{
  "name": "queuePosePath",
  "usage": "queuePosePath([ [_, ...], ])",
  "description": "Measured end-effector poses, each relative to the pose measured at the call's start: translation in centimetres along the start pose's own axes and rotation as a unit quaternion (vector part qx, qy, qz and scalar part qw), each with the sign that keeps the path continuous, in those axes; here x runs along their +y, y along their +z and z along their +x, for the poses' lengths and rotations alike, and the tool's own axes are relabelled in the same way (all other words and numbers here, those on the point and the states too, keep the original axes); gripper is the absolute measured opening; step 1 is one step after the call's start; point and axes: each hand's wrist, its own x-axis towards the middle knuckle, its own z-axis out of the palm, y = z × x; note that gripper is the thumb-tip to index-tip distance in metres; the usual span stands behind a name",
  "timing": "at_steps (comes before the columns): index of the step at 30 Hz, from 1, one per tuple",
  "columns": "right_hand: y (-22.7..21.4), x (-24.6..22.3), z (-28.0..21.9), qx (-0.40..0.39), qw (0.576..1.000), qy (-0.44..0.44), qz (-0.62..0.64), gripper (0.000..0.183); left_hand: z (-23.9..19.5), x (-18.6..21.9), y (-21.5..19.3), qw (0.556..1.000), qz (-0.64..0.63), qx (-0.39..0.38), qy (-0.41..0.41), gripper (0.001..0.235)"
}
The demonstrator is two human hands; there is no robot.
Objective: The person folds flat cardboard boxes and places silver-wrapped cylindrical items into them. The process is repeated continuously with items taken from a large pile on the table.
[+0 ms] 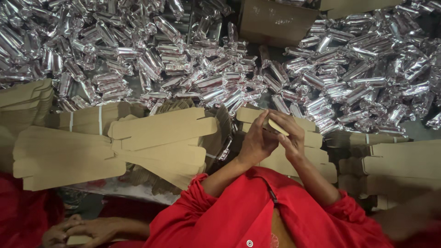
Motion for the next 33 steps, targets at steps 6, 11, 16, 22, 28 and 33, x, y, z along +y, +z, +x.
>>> queuePosePath([
  [6,0.6,0.4,0.5,0.005,0.996,0.019,-0.088,0.045,0.2,-0.8,-0.2,1.0,-0.008,0.004,0.013,0.101],
  [11,0.8,1.0,0.0,0.0,0.983,-0.001,-0.184,0.039,-0.3,-1.2,0.1,1.0,0.002,0.003,0.023,0.099],
  [16,0.5,1.7,-0.3,-0.047,0.962,-0.098,-0.251,0.041,-0.3,-1.0,0.2,1.0,-0.003,0.001,0.014,0.097],
  [22,0.9,1.9,-0.2,-0.031,0.97,-0.115,-0.214,0.029,-0.3,-0.5,-0.3,0.99,-0.083,-0.041,-0.103,0.108],
  [28,0.6,-0.5,0.6,-0.051,0.943,0.01,-0.328,0.023,0.2,-0.3,-1.1,0.992,-0.071,-0.066,-0.082,0.116],
  [33,-4.8,-3.4,2.8,-0.04,0.916,0.285,-0.279,0.034,-0.5,0.2,-2.3,0.995,0.005,-0.074,-0.061,0.117],
])
